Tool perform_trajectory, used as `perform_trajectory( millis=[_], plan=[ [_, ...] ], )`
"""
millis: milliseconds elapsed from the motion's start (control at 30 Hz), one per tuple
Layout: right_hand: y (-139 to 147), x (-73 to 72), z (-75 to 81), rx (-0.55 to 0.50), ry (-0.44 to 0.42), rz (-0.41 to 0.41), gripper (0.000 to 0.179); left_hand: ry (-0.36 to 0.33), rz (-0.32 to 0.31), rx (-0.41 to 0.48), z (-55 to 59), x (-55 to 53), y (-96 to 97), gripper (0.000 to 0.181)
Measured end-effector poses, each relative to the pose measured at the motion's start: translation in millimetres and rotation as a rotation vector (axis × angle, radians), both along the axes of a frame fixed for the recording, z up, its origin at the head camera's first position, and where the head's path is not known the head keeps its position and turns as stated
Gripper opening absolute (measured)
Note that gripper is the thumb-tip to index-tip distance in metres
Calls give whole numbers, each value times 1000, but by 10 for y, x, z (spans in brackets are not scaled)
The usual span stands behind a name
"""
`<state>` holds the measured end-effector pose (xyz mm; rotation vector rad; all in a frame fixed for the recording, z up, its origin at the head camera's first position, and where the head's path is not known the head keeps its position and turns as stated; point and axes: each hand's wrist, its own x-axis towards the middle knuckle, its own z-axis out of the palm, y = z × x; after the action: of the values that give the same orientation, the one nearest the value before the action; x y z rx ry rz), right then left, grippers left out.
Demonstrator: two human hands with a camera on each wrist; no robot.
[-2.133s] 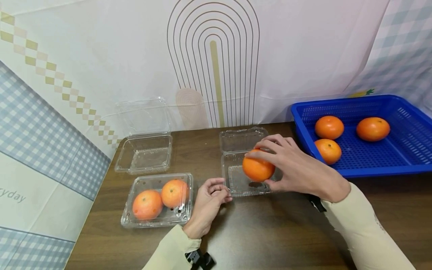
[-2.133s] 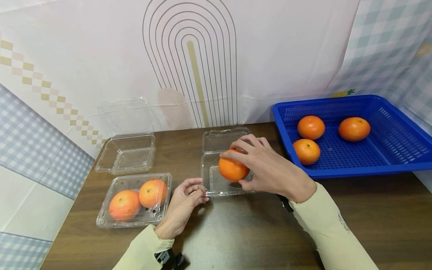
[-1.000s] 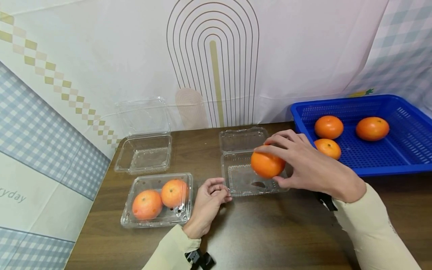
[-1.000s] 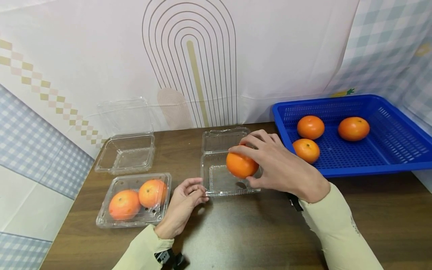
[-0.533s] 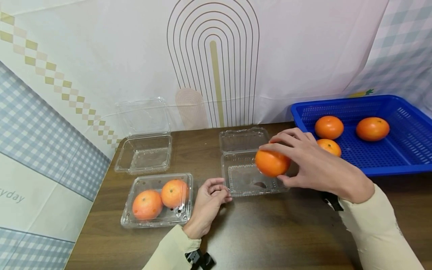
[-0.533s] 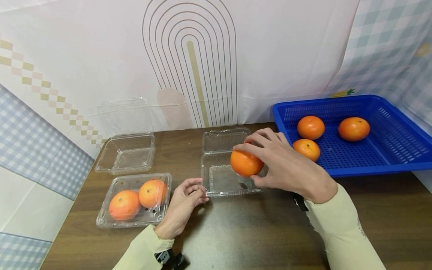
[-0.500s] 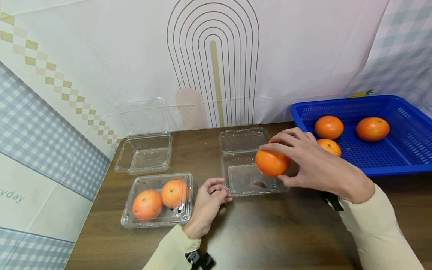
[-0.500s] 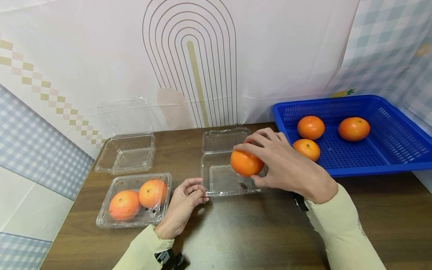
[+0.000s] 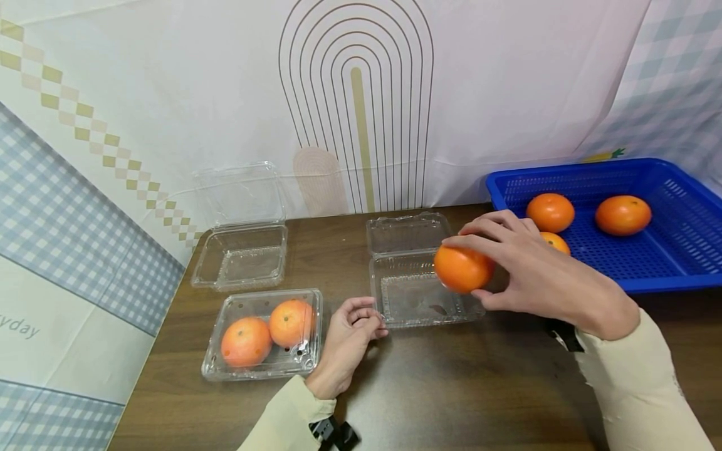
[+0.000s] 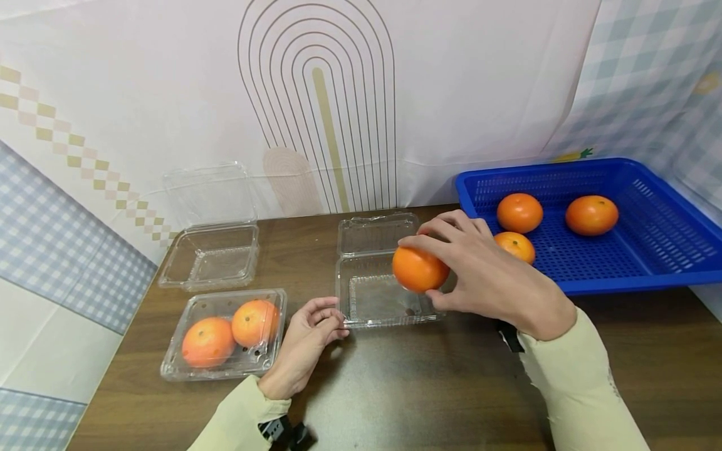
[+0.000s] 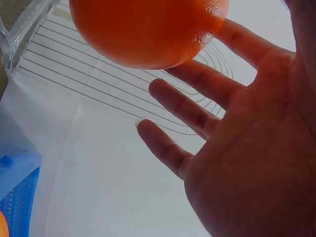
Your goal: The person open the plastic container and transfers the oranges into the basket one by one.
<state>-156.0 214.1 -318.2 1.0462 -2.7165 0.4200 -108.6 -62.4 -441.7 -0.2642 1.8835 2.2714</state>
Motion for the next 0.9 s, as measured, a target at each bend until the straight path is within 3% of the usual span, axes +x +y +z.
perform_trajectory(
  millis=[167,400,667,900],
  plan=[
    [39,2,14,8,-6,-18,69,1,0,-2,2,2,3,44],
    [118,-6,24,-38,19,15,72,3,-1,-3,2,-3,6,43],
    [179,13,80,-45,-23,-42,70,1,1,-8,-1,0,1,44],
    [241,5,89,-59,2,-41,71,2,-1,-8,-4,4,0,44]
  ],
)
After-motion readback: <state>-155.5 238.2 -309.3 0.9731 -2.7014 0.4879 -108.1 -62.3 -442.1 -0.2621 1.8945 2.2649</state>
